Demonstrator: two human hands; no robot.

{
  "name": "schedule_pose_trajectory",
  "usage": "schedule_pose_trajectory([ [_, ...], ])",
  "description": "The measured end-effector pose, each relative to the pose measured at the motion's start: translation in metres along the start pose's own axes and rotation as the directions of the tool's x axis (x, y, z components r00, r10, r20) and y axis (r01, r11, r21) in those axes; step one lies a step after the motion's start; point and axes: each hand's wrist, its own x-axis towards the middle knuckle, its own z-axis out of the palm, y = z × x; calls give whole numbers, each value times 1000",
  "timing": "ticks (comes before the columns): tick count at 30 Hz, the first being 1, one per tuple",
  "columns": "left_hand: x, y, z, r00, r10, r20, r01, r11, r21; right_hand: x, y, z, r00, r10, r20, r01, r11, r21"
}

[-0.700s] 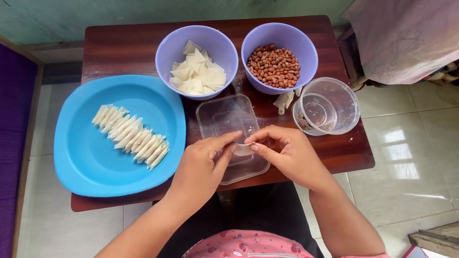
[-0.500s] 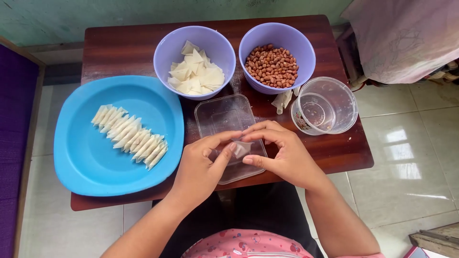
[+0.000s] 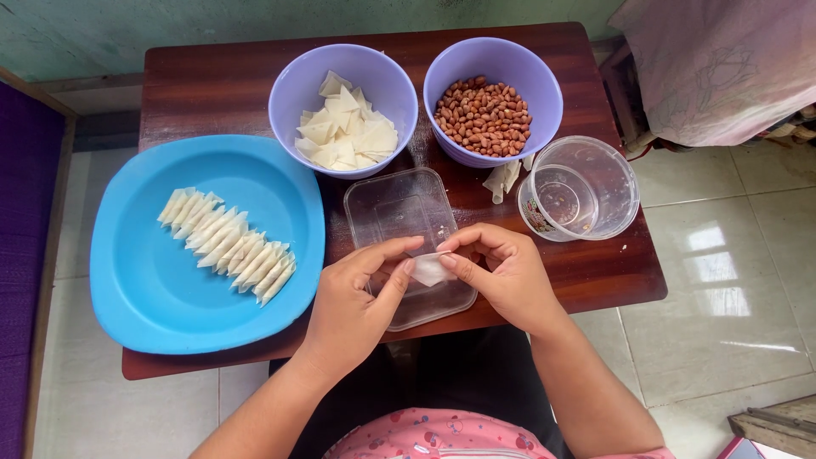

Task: Wrapping individual peanuts in small square wrappers and rolling them into snacks.

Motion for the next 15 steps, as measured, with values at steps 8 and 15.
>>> schedule_pose_trajectory([
  [8,1,-9,-1,998,49,-26,-42,973,225,-2,-18,9,999,47,20,-42,981,-188],
  [15,5,-10,3,958,288,17,-246,787,566,4,-2,7,967,-257,3,196,729,-656],
])
